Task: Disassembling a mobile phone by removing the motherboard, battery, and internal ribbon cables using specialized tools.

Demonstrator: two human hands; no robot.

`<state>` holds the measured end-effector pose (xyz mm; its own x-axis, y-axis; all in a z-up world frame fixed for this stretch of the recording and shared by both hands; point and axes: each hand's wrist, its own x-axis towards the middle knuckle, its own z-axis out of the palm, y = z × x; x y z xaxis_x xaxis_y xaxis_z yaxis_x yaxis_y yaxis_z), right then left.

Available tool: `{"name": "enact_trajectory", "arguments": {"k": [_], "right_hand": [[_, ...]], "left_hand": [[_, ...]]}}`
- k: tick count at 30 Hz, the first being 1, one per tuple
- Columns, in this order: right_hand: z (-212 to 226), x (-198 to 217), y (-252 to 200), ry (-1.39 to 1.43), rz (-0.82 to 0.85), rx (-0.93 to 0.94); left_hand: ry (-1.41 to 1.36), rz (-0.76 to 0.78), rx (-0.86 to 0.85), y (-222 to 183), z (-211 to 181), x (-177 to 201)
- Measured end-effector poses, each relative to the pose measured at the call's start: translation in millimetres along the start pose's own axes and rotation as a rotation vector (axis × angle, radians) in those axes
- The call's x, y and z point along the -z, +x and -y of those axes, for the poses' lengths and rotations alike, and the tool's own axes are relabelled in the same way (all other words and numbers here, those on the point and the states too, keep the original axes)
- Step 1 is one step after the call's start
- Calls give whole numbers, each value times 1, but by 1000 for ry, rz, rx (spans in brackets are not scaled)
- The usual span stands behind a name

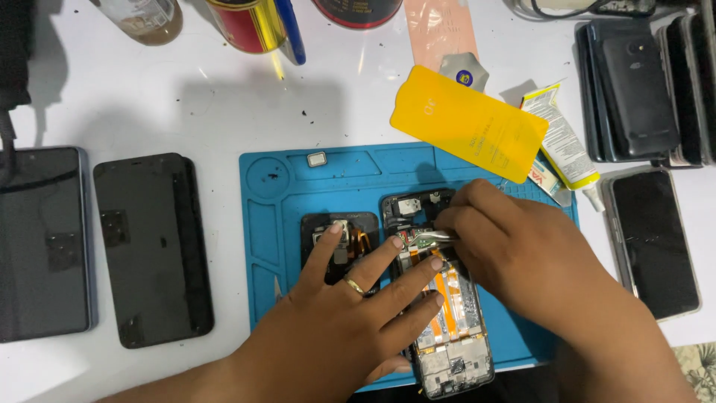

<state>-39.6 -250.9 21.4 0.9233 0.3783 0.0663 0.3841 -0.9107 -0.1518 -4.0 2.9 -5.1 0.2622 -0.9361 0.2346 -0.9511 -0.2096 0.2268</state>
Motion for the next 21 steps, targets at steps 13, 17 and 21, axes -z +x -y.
{"name": "enact_trajectory", "arguments": {"k": [13,17,21], "right_hand": [[-2,0,3,188,91,-63],[-3,-2,4,271,106,-109],[-5,2,6,395,116,-101]], "left_hand": [[13,-150,12,2,0,-1],[29,-206,43,4,-4,-3],[48,-233,40,4,-4,-2]]}}
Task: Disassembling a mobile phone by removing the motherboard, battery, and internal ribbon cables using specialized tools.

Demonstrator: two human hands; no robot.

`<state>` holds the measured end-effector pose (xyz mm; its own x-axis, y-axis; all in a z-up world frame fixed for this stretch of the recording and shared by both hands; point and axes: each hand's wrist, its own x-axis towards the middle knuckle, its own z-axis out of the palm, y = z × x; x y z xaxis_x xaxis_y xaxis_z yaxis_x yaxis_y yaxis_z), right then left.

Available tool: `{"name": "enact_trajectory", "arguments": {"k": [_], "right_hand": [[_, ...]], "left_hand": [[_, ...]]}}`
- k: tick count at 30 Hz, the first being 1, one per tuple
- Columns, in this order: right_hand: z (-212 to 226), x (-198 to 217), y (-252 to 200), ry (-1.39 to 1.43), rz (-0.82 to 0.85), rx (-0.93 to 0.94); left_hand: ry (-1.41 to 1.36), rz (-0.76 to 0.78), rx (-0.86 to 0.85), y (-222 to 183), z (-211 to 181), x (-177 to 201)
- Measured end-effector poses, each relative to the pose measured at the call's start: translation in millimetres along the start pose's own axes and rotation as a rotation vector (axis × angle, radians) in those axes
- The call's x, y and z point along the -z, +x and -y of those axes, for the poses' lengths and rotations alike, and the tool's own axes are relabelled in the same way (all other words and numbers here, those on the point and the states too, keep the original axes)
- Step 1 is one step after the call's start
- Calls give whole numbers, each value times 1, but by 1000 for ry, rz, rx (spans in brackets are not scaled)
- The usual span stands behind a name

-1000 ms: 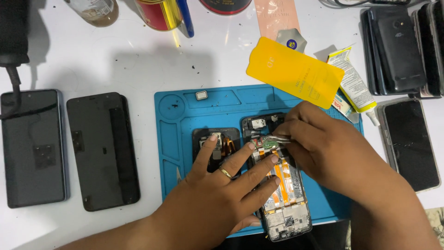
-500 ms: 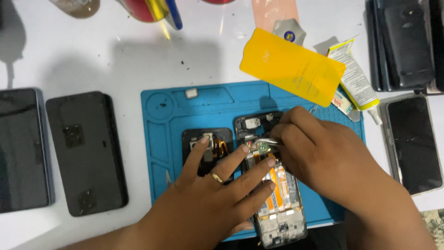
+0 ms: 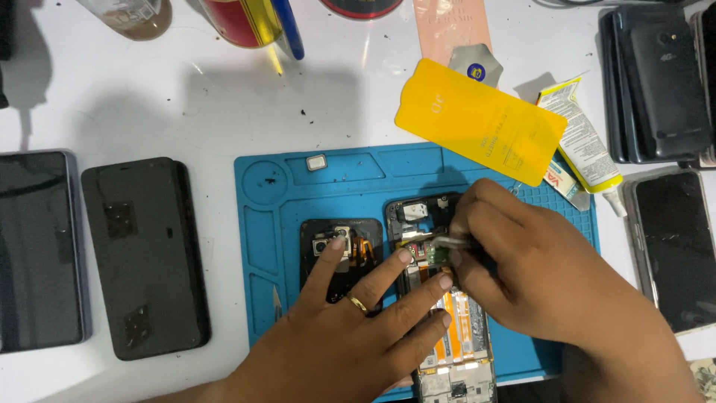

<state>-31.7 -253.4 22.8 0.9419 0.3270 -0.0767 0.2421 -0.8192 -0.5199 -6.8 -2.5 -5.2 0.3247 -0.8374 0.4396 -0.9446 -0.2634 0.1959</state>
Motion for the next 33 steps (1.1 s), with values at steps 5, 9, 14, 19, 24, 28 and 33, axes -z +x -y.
{"name": "enact_trajectory", "arguments": {"k": [5,9,14,19,24,28,33], "right_hand": [[4,2,-2,24,-33,17],[7,6,-4,49,-65,51],[4,3,-7,-1,-61,31],[6,2,-6,-37,-68,7],[9,-3,-4,-42,-89,33],[11,-3,-1,-49,-72,42],[16,-5,5,-35,-96,78]], "left_hand": [[2,-4,8,-2,-1,-1],[16,-24,19,-1,-1,-1],[7,-19,9,-4,-1,-3],[-1,-9,6,-4,0,-4],[41,-29,-10,-5,-1,-4],[8,-3,-14,-7,-1,-2],[-7,-30,6,-6,-2,-1]]}}
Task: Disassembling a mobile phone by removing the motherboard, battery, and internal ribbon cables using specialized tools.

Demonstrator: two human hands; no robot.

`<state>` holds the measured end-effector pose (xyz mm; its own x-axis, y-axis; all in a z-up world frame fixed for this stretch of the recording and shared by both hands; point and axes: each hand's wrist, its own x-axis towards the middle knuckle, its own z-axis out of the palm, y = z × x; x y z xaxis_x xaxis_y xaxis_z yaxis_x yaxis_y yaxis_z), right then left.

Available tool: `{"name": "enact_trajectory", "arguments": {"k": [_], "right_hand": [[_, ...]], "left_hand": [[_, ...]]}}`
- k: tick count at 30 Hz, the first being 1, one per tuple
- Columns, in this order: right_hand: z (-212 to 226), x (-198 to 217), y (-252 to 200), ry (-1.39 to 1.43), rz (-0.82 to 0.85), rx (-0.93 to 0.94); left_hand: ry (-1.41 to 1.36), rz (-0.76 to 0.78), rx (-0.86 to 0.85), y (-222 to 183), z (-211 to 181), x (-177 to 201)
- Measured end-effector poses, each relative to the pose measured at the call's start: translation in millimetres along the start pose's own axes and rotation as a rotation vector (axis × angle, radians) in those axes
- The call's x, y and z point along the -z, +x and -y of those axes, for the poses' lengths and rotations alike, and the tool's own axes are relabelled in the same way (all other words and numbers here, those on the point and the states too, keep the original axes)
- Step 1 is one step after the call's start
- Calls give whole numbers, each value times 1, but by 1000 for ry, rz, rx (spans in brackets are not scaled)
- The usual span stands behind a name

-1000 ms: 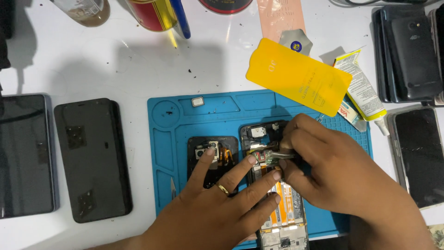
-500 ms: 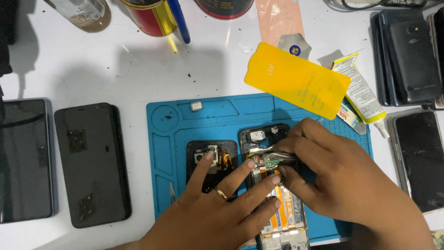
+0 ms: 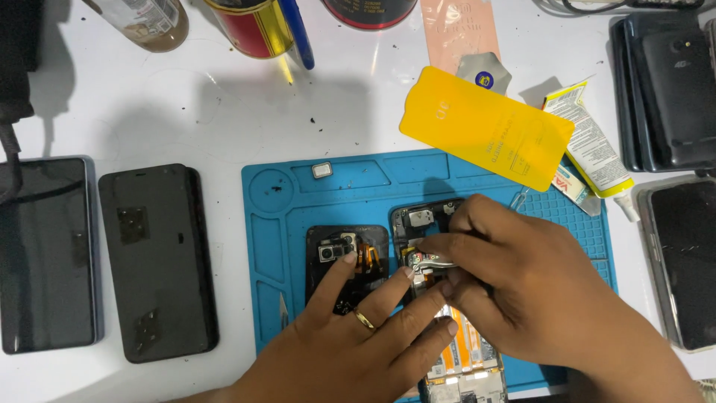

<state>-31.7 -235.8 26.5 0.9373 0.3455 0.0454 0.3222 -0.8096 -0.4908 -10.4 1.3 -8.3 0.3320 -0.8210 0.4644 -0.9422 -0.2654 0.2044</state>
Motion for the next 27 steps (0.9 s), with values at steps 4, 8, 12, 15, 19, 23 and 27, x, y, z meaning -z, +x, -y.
{"name": "enact_trajectory", "arguments": {"k": [4,8,12,15,19,23,27], "right_hand": [[2,0,2,53,-9,-13],[6,1,5,54,-52,-1],[7,3,7,90,-70,30],[7,7,5,156,-55,12],[5,10,0,202,-64,-31],[4,21,-8,288,-164,-153],[5,18,-8,274,-378,-259]], "left_hand": [[34,-19,-32,0,2,-1],[48,-36,-25,1,2,-1],[72,-52,-28,2,3,-1],[55,-47,-24,3,3,0],[59,-34,-12,1,1,-1],[84,-38,-30,1,3,0],[81,-21,-21,4,2,4]]}}
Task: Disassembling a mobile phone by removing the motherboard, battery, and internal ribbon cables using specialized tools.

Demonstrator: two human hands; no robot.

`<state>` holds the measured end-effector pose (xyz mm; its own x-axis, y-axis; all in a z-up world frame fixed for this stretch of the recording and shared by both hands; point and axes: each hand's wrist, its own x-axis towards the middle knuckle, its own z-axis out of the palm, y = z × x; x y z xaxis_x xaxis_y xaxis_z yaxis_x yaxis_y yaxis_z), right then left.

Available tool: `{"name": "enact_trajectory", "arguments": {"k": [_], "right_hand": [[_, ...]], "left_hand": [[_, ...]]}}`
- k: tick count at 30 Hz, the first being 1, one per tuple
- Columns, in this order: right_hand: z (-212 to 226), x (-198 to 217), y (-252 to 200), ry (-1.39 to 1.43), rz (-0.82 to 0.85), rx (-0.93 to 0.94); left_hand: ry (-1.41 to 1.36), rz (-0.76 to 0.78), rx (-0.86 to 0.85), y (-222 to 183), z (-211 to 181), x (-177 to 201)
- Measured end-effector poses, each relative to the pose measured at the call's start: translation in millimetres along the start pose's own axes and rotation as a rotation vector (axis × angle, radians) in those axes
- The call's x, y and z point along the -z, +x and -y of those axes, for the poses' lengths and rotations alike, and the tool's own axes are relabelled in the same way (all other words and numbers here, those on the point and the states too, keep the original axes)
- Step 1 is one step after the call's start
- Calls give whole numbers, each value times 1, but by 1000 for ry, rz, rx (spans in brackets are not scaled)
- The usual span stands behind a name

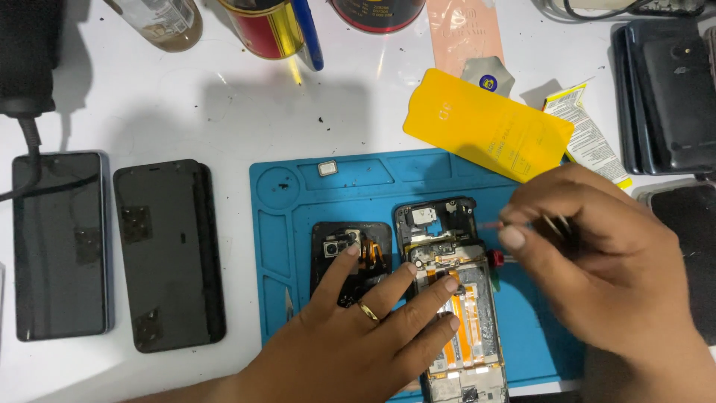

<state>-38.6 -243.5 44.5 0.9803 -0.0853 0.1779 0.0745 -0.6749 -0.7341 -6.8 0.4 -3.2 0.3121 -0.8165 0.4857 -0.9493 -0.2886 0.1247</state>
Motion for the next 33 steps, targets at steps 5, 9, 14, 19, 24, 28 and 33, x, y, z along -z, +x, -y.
{"name": "enact_trajectory", "arguments": {"k": [5,9,14,19,24,28,33], "right_hand": [[-4,-10,-1,-15,-50,-24],[-7,-14,-6,215,-118,-108],[-9,-9,-13,191,-207,-213],[21,-9,-20,202,-131,-255],[47,-31,-19,-73,250,-68],[46,-65,-18,-74,331,33],[40,-80,-17,-316,326,232]], "left_hand": [[-73,59,7,-2,-2,2],[-85,169,-6,-2,1,7],[-175,179,68,11,9,20],[-574,-173,494,24,31,60],[-1173,-700,1150,22,55,66],[-1276,-768,1187,21,61,56],[-1300,-727,1170,22,61,52]]}}
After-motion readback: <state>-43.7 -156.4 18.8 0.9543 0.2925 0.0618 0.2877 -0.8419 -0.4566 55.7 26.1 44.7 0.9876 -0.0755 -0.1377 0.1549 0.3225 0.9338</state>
